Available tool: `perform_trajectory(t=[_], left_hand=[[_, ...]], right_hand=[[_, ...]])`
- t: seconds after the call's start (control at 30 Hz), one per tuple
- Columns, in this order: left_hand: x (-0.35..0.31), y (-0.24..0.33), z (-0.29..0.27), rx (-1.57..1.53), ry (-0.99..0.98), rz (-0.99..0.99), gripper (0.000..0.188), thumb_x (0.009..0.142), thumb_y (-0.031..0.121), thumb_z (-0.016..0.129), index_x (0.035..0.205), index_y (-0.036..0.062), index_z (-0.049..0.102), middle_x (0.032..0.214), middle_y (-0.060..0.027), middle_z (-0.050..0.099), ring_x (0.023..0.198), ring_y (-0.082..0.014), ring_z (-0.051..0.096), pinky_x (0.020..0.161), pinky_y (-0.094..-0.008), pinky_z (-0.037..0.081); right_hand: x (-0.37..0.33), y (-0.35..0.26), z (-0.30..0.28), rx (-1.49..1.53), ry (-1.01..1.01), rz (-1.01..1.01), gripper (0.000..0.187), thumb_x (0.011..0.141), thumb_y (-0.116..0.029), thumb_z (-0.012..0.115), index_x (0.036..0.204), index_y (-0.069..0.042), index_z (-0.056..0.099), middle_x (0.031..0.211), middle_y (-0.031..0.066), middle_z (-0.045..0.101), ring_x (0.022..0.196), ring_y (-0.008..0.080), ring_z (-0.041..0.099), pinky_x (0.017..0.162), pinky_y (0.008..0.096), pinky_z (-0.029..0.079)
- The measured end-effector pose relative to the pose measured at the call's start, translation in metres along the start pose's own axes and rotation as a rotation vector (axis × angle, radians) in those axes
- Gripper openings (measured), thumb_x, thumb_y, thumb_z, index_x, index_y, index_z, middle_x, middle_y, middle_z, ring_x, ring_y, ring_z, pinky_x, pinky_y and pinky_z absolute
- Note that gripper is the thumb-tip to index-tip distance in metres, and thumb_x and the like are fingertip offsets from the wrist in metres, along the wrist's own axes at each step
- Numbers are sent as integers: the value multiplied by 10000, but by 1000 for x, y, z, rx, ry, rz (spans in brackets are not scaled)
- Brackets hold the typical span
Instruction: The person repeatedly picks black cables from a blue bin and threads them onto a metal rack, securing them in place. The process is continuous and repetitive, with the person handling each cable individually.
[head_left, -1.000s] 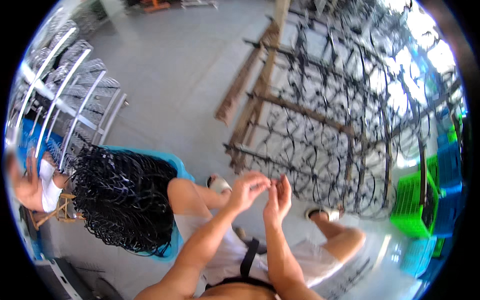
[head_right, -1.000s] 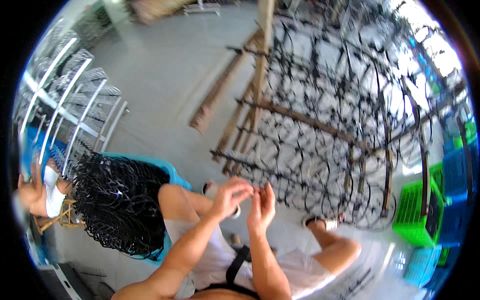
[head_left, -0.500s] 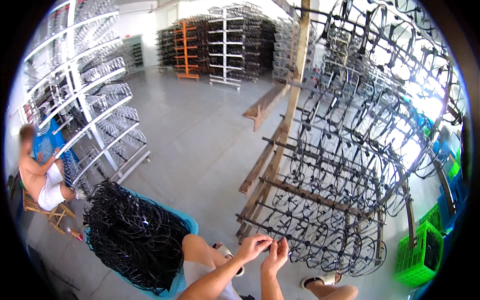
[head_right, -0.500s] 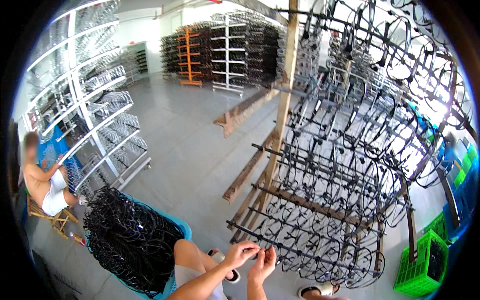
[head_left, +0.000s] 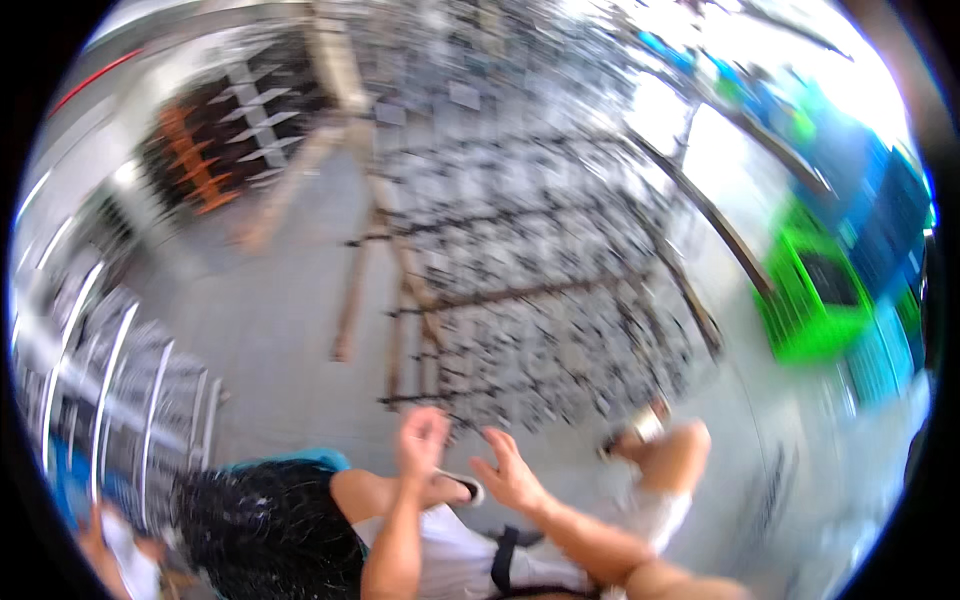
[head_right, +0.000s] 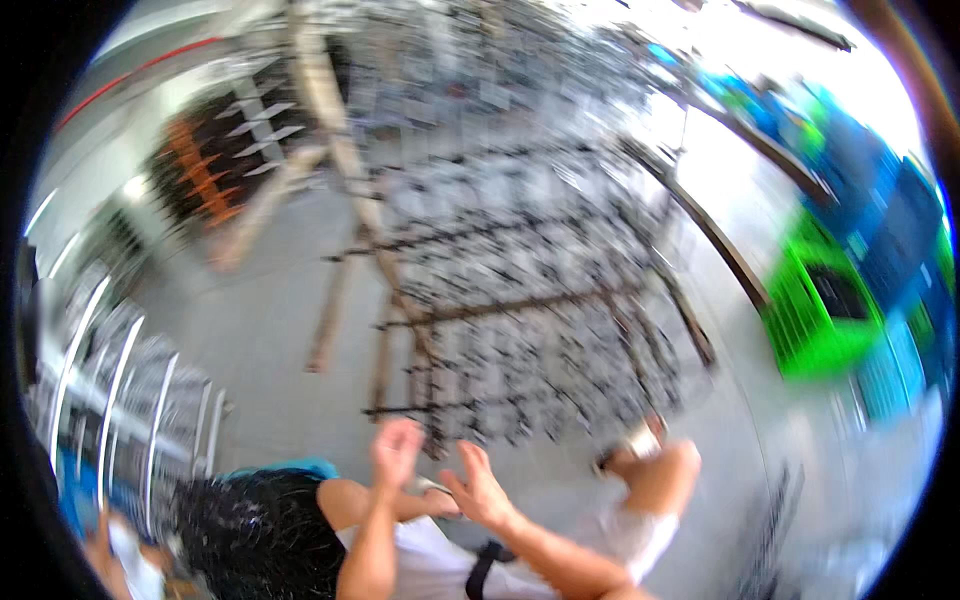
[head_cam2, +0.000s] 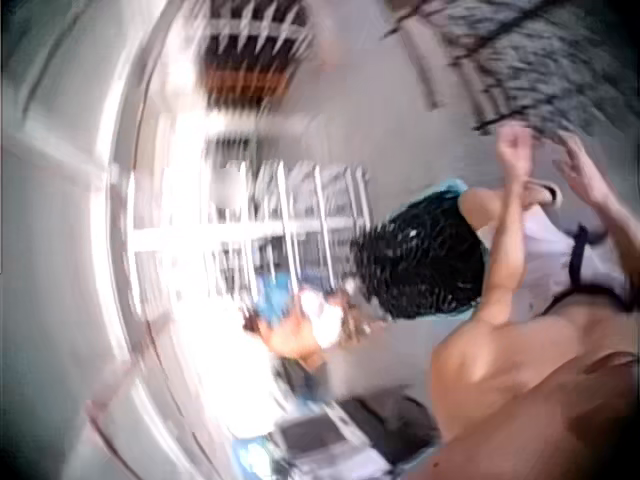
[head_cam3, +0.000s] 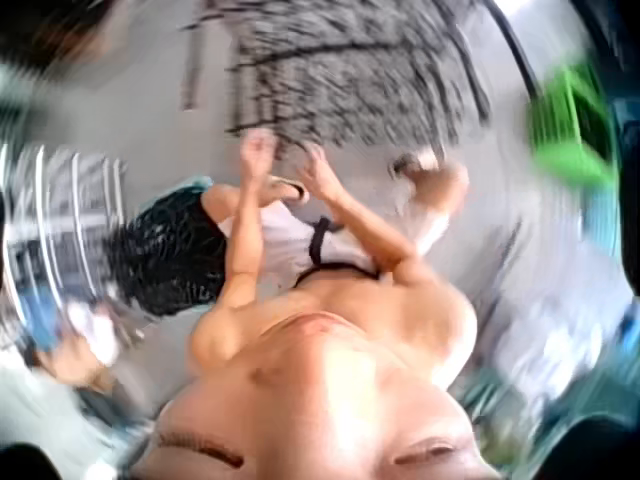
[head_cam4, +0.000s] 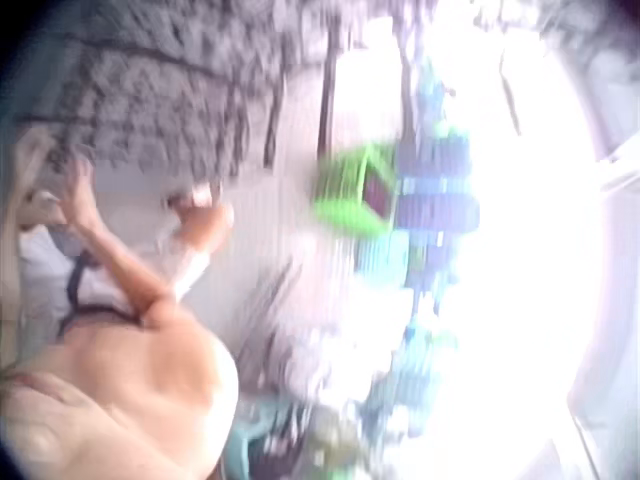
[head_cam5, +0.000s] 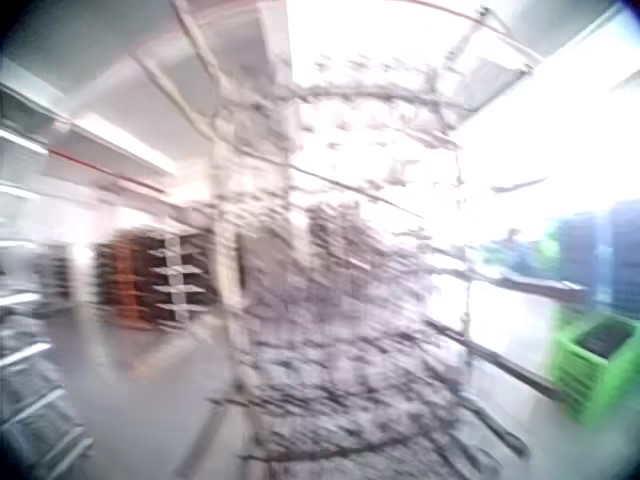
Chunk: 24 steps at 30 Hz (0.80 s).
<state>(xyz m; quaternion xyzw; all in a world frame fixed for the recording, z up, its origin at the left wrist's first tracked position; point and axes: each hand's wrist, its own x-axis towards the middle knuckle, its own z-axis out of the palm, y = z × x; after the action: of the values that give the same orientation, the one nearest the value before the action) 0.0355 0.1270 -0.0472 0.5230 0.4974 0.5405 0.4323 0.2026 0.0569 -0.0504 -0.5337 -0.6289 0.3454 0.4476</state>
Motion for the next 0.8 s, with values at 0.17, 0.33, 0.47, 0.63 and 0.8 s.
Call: perform_trajectory(t=[0.17, 0.33, 0.47, 0.63, 0.8], left_hand=[[22, 35, -53, 960, 125, 512, 389, 741, 40, 617, 1125, 54, 556, 1124, -153, 546, 1072, -343, 502, 933, -428, 396], [40, 20, -17, 1225, -263, 503, 456, 721, 92, 655, 1159, 54, 537, 1207, -191, 497, 1140, -366, 454, 963, -476, 363], [62, 2, -39, 1381, -162, 533, 318, 765, 92, 586, 1079, 39, 574, 1217, -236, 484, 1128, -391, 455, 922, -483, 403], [69, -24, -46, 1495, -152, 404, 199, 807, 118, 527, 988, 92, 605, 1152, -208, 512, 1027, -366, 512, 854, -471, 432], [58, 21, -59, 1380, 10, 722, 204, 798, 78, 528, 989, 90, 599, 1084, -191, 550, 973, -345, 541, 873, -433, 412]], right_hand=[[-26, -21, -283, -428, -666, 268, 240, 864, -212, 581, 1013, -30, 626, 956, 122, 668, 894, 212, 630, 821, 330, 470], [-34, 116, -444, -945, 475, 485, 470, 802, -66, 590, 1247, -90, 440, 1201, 200, 519, 1015, 372, 546, 852, 397, 461], [17, 163, -423, -1182, 314, 203, 747, 692, -100, 719, 1362, -129, 389, 1442, 176, 283, 1308, 370, 300, 1075, 433, 278], [32, 169, -418, -1127, 298, 8, 154, 809, -48, 530, 959, -23, 556, 1046, 214, 508, 1039, 396, 451, 898, 451, 376], [24, 160, -449, -976, 655, -182, 44, 799, -2, 528, 837, -25, 528, 822, 136, 501, 807, 332, 493, 721, 415, 398]])
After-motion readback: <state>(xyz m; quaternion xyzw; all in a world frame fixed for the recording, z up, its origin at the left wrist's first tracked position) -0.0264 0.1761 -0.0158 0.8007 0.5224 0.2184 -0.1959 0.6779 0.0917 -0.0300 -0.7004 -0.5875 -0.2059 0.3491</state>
